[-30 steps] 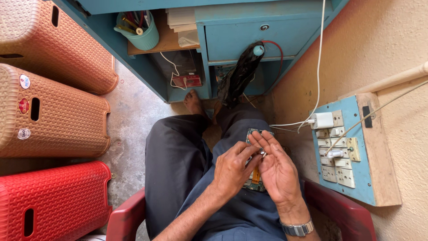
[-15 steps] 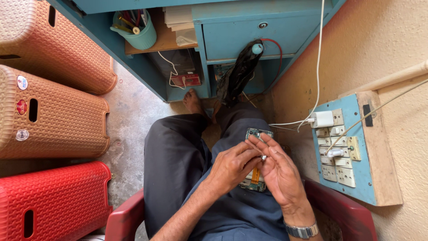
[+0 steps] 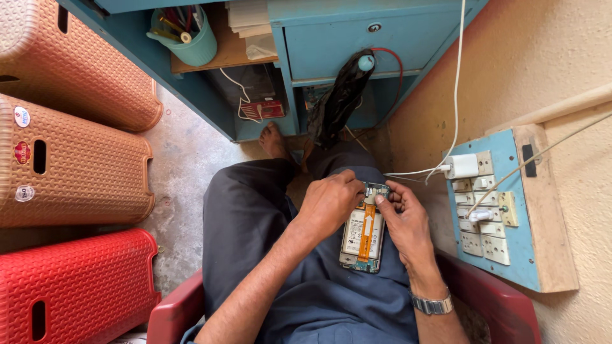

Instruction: The person handles internal components of a disassembled smartphone, connecting and disconnecting ribbon cables by hand, and picks up intact smartphones from the desk.

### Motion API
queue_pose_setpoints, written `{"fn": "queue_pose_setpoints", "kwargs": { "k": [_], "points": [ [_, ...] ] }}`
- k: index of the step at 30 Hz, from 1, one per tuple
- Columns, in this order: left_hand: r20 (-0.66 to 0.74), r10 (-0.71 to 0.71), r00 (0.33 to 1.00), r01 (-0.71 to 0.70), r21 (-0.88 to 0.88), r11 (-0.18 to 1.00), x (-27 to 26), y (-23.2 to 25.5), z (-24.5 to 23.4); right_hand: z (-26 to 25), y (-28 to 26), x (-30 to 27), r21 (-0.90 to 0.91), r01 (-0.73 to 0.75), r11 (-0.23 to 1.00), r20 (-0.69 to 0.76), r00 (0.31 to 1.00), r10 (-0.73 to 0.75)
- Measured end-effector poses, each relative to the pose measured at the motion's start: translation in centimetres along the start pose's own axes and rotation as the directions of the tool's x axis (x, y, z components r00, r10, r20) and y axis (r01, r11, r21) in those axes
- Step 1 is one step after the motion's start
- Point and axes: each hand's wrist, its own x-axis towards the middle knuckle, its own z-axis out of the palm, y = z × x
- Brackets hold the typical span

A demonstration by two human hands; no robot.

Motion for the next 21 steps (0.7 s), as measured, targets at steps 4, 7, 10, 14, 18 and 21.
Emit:
{"fn": "queue_pose_setpoints", "kwargs": {
  "k": [4,7,10,14,18,21],
  "points": [
    [0.034,0.03,0.999,-0.03,0.023,0.999,0.3,0.2,-0.2,0.0,0.2,0.2,0.004,0.037,0.999,0.007,0.999,-0.037],
    [0.041,0.084,0.996,-0.088,0.097,0.991,0.4,0.4,-0.4,0.3,0.1,0.2,-0.002,0.024,1.0,-0.001,1.0,-0.024],
    [0.064,0.124,0.99,-0.133,0.16,0.978,0.6,0.6,-0.3,0.8,-0.4,0.3,-0.027,-0.017,0.999,-0.021,1.0,0.016],
    [0.073,0.115,0.991,-0.125,0.158,0.979,0.6,0.8,0.0,1.1,-0.7,0.5,-0.045,-0.016,0.999,-0.029,0.999,0.014],
    [0.051,0.084,0.995,-0.089,0.107,0.99,0.3,0.4,0.1,1.2,-0.5,0.7,-0.072,0.006,0.997,-0.042,0.999,-0.009],
    [0.048,0.003,0.999,-0.006,0.07,0.998,0.0,0.5,0.3,1.0,-0.2,0.9,-0.04,-0.016,0.999,-0.022,1.0,0.015]
  ]
}}
